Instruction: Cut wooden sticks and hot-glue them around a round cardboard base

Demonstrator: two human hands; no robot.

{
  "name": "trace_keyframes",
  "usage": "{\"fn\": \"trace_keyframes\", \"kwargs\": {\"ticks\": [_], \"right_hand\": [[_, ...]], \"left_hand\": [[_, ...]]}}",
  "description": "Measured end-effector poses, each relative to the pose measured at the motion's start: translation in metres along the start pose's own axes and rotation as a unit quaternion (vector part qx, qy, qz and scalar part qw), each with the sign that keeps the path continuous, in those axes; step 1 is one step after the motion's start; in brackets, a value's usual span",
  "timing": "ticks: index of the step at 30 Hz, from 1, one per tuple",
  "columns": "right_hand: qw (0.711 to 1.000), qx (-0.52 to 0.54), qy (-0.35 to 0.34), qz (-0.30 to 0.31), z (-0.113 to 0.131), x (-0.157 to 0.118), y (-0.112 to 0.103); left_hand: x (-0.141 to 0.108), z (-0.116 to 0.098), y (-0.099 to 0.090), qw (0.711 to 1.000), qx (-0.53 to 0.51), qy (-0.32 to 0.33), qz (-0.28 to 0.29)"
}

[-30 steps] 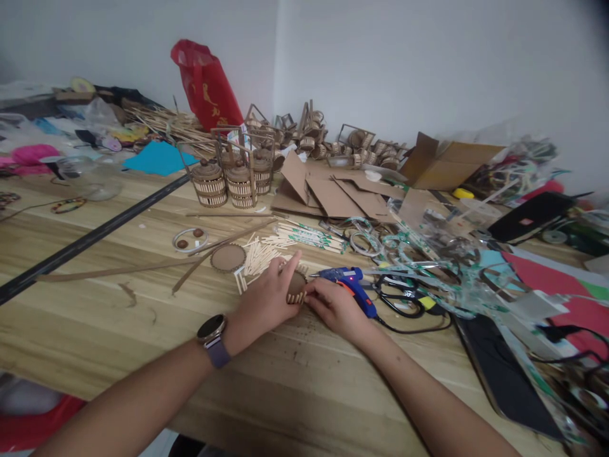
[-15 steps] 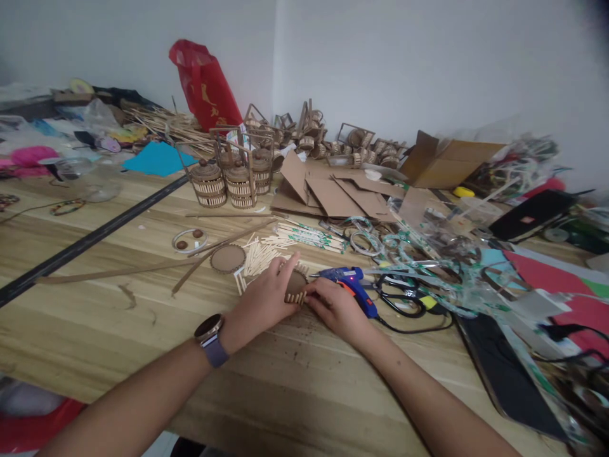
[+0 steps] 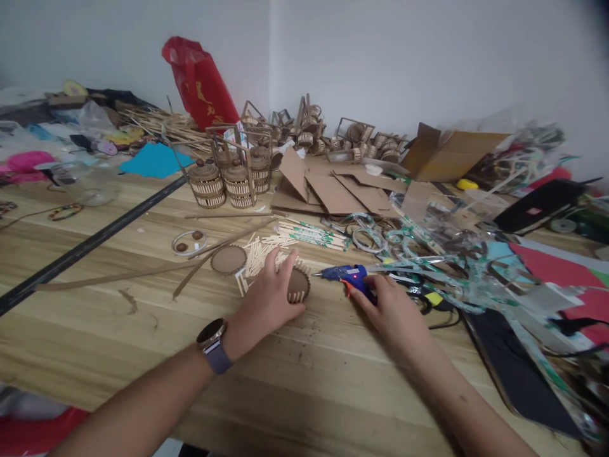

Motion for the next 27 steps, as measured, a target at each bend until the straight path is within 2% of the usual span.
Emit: {"fn": "trace_keyframes", "kwargs": {"ticks": [5,9,12,15,18,20,22,24,25,27], "right_hand": [[0.999,0.007,0.015,0.036,-0.012,-0.001,0.017],[0.998,0.032,0.034,0.048,-0.016,0.001,0.021],[0.997,0.069,0.034,0.025,-0.018,0.000,0.014],[0.991,0.123,0.033,-0.028,-0.019,-0.002,0.000],[0.975,0.209,0.063,-0.043,-0.019,-0.003,-0.010],[0.953,0.285,0.098,-0.003,-0.018,-0.004,-0.010],[0.929,0.339,0.120,0.083,-0.014,-0.007,-0.004],[0.909,0.364,0.110,0.168,-0.006,-0.012,0.002],[0.903,0.374,0.096,0.191,-0.003,-0.014,0.005],[0.896,0.393,0.062,0.197,0.002,-0.016,0.007]], "left_hand": [[-0.002,-0.001,0.003,1.000,0.016,0.001,-0.011],[-0.004,-0.002,0.004,1.000,0.023,0.003,-0.017],[-0.004,-0.001,0.005,1.000,0.020,-0.002,-0.019],[-0.004,-0.001,0.005,1.000,0.019,-0.004,-0.020],[-0.004,-0.001,0.005,0.999,0.028,-0.011,-0.020],[-0.005,0.000,0.006,0.999,0.032,-0.017,-0.017],[-0.005,0.000,0.006,0.999,0.033,-0.021,-0.011],[-0.005,0.001,0.007,0.999,0.035,-0.026,-0.005],[-0.005,0.001,0.006,0.999,0.036,-0.027,-0.004],[-0.005,0.000,0.005,0.999,0.035,-0.021,-0.008]]}}
Point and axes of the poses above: each hand's wrist, its own x-axis towards the middle knuckle, its own y-axis out of the palm, z = x × y, the point moved 6 cm from there along x, towards the middle knuckle, and after that the axes turned 7 degrees about -z, right-handed, at the moved point
